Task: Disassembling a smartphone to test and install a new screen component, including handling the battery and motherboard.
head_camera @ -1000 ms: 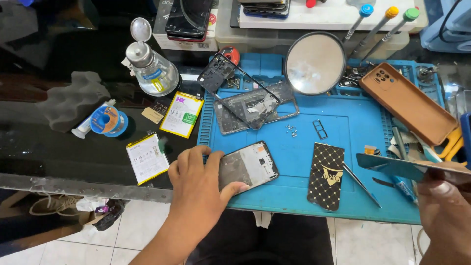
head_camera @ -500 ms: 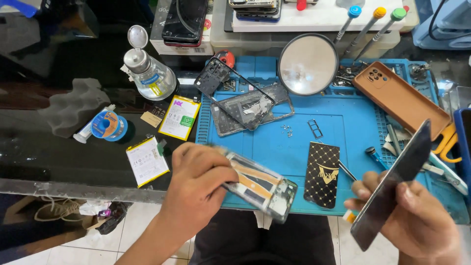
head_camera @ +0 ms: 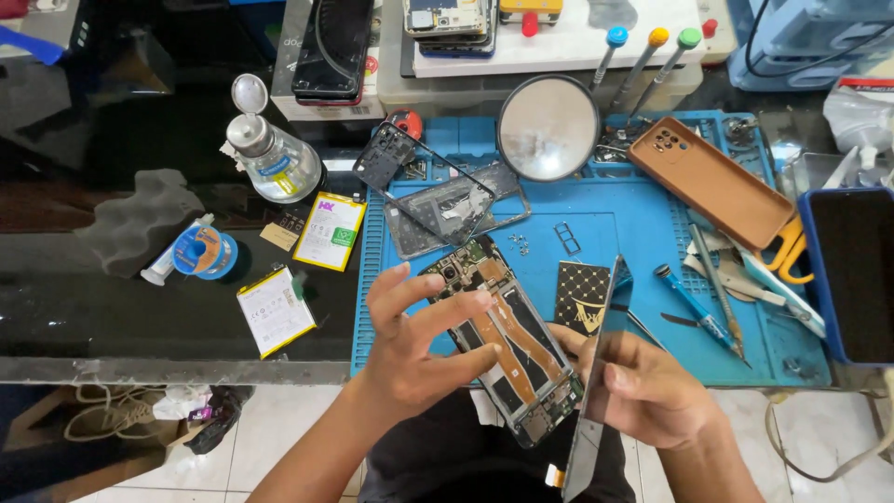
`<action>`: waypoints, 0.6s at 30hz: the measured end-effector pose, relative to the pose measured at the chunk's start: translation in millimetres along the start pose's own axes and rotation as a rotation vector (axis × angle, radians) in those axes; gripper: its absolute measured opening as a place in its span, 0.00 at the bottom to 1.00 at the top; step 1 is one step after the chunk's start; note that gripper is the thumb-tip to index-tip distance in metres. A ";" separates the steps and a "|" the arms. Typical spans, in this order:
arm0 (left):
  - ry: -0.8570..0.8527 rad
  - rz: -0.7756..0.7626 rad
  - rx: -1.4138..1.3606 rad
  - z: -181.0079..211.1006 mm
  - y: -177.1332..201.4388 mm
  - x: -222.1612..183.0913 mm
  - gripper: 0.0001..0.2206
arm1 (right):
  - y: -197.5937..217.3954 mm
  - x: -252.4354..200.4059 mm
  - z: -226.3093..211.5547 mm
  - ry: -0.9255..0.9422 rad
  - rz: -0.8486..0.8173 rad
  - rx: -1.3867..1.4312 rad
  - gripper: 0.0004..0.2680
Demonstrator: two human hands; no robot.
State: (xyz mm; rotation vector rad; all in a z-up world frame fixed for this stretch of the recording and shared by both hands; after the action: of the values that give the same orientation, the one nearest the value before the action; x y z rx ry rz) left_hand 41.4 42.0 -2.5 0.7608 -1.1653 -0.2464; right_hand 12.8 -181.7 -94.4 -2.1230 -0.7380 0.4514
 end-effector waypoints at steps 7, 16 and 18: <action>0.195 0.079 0.019 0.1 -20.7 -4.3 0.09 | 17.1 5.8 -0.4 -0.016 0.110 0.035 0.10; 0.966 0.490 -1.141 -27.3 -50.0 -35.5 0.25 | 11.9 21.0 -13.9 0.138 0.247 -0.181 0.11; 1.107 0.360 -1.255 -19.7 -58.3 -25.1 0.37 | -2.9 25.3 -15.2 0.122 0.262 -0.171 0.11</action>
State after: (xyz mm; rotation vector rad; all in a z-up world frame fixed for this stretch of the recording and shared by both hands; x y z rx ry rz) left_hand 60.7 21.3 -62.7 -0.4475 0.0553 -0.1595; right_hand 39.4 -173.0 -84.6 -2.3978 -0.4433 0.4036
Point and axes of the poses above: each hand's wrist, its own x-axis towards the middle knuckle, its own y-axis out of the back of the hand, z = x × y, the point moved 6 cm from there along x, towards the middle knuckle, and after that the axes turned 12 degrees about -z, right-handed, at the moved point
